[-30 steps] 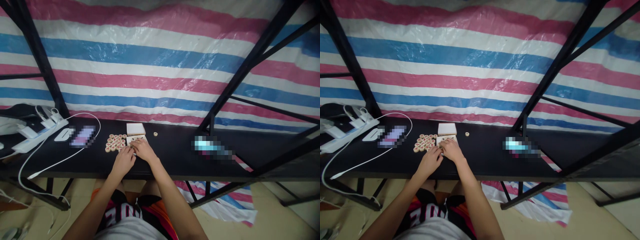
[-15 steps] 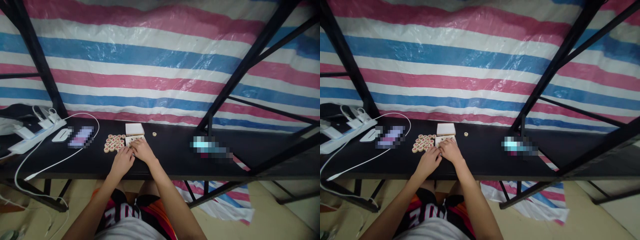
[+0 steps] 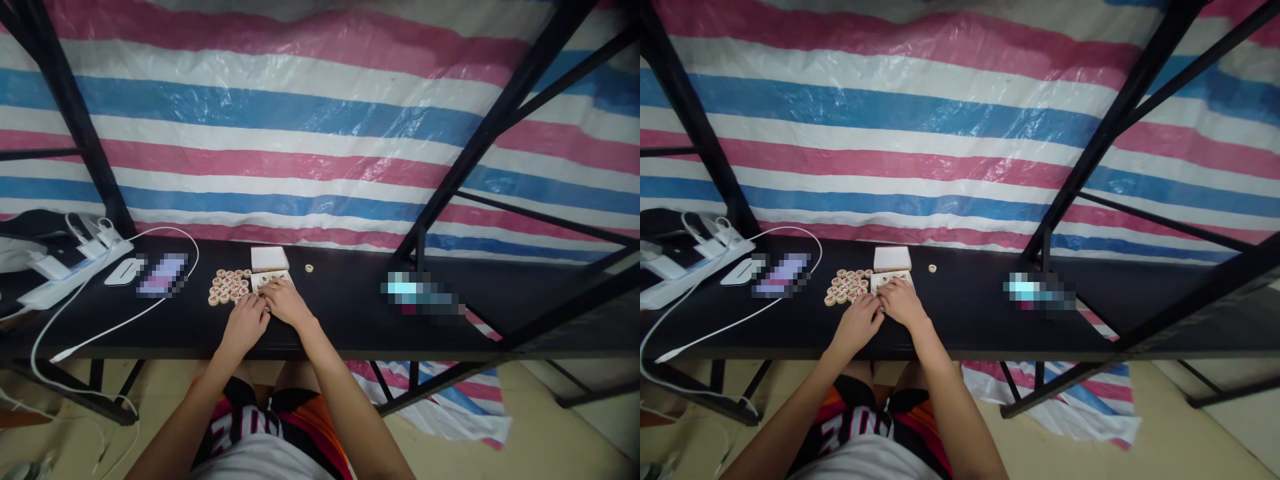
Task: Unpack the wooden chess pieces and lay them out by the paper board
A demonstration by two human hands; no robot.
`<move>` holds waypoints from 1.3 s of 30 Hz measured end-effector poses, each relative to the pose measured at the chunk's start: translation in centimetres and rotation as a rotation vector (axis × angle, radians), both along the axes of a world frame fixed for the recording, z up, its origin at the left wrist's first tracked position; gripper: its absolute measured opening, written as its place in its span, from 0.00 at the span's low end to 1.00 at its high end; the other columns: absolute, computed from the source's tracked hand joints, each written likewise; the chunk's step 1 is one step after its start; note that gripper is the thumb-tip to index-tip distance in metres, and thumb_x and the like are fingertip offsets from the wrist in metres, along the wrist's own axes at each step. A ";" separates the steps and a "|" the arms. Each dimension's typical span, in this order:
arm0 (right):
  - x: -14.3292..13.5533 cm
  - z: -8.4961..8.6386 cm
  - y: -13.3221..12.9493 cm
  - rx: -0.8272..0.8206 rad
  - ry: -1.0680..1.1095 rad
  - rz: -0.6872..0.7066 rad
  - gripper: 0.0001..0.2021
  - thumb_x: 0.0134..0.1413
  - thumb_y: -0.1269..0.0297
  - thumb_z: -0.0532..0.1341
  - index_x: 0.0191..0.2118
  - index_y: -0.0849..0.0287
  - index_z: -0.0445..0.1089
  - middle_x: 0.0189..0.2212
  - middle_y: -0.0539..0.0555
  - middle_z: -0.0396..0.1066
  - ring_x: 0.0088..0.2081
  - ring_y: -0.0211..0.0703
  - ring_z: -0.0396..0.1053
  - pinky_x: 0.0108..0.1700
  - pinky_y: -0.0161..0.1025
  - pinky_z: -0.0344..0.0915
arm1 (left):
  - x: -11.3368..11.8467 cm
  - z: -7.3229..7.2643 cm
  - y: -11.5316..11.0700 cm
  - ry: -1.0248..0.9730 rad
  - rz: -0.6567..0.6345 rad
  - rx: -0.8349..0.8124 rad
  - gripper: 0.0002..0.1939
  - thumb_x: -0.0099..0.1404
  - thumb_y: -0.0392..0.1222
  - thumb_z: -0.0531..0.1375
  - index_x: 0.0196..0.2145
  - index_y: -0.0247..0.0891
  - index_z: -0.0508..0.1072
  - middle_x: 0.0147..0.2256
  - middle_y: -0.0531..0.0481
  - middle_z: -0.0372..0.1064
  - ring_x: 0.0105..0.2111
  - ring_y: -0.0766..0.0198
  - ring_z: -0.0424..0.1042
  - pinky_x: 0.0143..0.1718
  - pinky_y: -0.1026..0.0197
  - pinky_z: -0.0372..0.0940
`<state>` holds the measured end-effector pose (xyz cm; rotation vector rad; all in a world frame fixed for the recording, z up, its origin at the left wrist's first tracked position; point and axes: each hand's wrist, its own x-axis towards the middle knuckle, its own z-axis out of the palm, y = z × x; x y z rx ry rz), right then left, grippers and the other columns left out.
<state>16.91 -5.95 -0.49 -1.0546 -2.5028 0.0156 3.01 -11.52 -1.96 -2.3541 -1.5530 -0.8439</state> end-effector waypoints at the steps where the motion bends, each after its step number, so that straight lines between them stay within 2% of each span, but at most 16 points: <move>1: -0.1 0.0 0.0 -0.004 0.011 -0.002 0.13 0.57 0.70 0.53 0.45 0.58 0.71 0.41 0.54 0.72 0.49 0.44 0.61 0.52 0.43 0.54 | 0.0 0.0 0.0 -0.003 -0.001 0.002 0.07 0.62 0.33 0.52 0.32 0.37 0.69 0.37 0.45 0.69 0.43 0.56 0.65 0.46 0.55 0.63; 4: 0.3 0.2 0.3 -0.004 0.094 0.003 0.15 0.56 0.73 0.51 0.45 0.58 0.71 0.40 0.55 0.72 0.48 0.44 0.62 0.52 0.43 0.56 | 0.0 0.0 0.0 -0.010 0.005 0.005 0.07 0.62 0.33 0.52 0.33 0.38 0.70 0.37 0.45 0.69 0.43 0.56 0.65 0.46 0.54 0.63; 6: 1.3 0.4 1.0 0.010 0.191 -0.053 0.18 0.55 0.76 0.49 0.46 0.58 0.70 0.42 0.56 0.71 0.47 0.43 0.62 0.51 0.43 0.57 | 0.0 -0.1 0.0 -0.016 0.015 -0.003 0.08 0.61 0.33 0.52 0.34 0.37 0.70 0.37 0.45 0.69 0.43 0.56 0.66 0.45 0.54 0.64; 9: 3.8 0.1 2.6 0.040 0.283 -0.330 0.22 0.54 0.76 0.47 0.51 0.59 0.68 0.48 0.57 0.69 0.50 0.45 0.61 0.54 0.43 0.56 | -0.1 -0.1 0.0 -0.028 0.006 -0.007 0.11 0.61 0.32 0.52 0.38 0.37 0.71 0.41 0.44 0.70 0.45 0.56 0.65 0.46 0.55 0.64; 11: 5.5 -0.6 3.6 -0.001 0.219 -0.513 0.24 0.54 0.76 0.48 0.56 0.59 0.63 0.55 0.58 0.63 0.54 0.47 0.59 0.54 0.43 0.56 | -0.1 -0.1 0.0 -0.032 -0.004 0.000 0.14 0.61 0.32 0.51 0.42 0.37 0.71 0.44 0.45 0.70 0.47 0.56 0.65 0.49 0.54 0.62; 13: 6.5 -1.6 4.2 -0.088 0.117 -0.600 0.25 0.54 0.73 0.50 0.59 0.59 0.61 0.58 0.59 0.58 0.54 0.49 0.59 0.54 0.43 0.57 | 0.0 -0.2 0.1 -0.034 -0.005 0.002 0.15 0.62 0.32 0.51 0.44 0.37 0.72 0.44 0.45 0.71 0.48 0.55 0.64 0.50 0.53 0.62; 18: 6.2 -2.9 4.2 -0.161 0.005 -0.644 0.20 0.58 0.67 0.49 0.55 0.56 0.65 0.56 0.58 0.62 0.53 0.49 0.60 0.53 0.43 0.58 | 0.1 -0.2 0.1 -0.032 -0.006 -0.013 0.14 0.62 0.33 0.51 0.41 0.37 0.73 0.42 0.47 0.73 0.48 0.54 0.64 0.50 0.53 0.62; 22: 6.0 -2.7 4.2 -0.126 0.031 -0.692 0.23 0.57 0.66 0.50 0.59 0.56 0.60 0.60 0.57 0.56 0.54 0.49 0.59 0.53 0.43 0.58 | 0.1 -0.1 0.0 -0.029 -0.003 -0.020 0.13 0.62 0.33 0.52 0.41 0.38 0.74 0.42 0.46 0.73 0.47 0.54 0.64 0.49 0.53 0.63; 27: 6.3 -2.7 4.8 -0.141 0.072 -0.825 0.24 0.58 0.63 0.49 0.60 0.56 0.57 0.61 0.59 0.53 0.56 0.52 0.56 0.53 0.45 0.57 | 0.0 0.1 -0.1 -0.024 -0.013 -0.017 0.13 0.62 0.33 0.52 0.41 0.37 0.74 0.41 0.46 0.73 0.47 0.54 0.64 0.49 0.53 0.63; 30: 6.2 -2.7 5.1 -0.141 0.052 -0.810 0.24 0.59 0.62 0.48 0.61 0.56 0.56 0.62 0.58 0.53 0.57 0.53 0.55 0.54 0.49 0.55 | 0.0 0.2 -0.1 -0.023 -0.016 -0.017 0.13 0.62 0.32 0.52 0.40 0.38 0.74 0.41 0.46 0.73 0.47 0.55 0.64 0.49 0.53 0.63; 34: 6.0 -2.6 5.2 -0.111 0.046 -0.767 0.22 0.59 0.64 0.49 0.58 0.58 0.59 0.57 0.61 0.59 0.53 0.53 0.58 0.51 0.49 0.57 | 0.0 0.1 0.0 -0.026 -0.016 -0.023 0.13 0.62 0.32 0.52 0.40 0.38 0.73 0.41 0.47 0.73 0.47 0.54 0.64 0.48 0.53 0.63; 39: 6.2 -2.4 4.7 -0.074 0.077 -0.817 0.15 0.58 0.65 0.51 0.49 0.60 0.66 0.49 0.63 0.63 0.48 0.51 0.61 0.46 0.44 0.59 | 0.0 -0.1 0.2 -0.039 -0.011 -0.026 0.13 0.62 0.33 0.52 0.41 0.39 0.73 0.41 0.47 0.73 0.47 0.54 0.64 0.48 0.53 0.64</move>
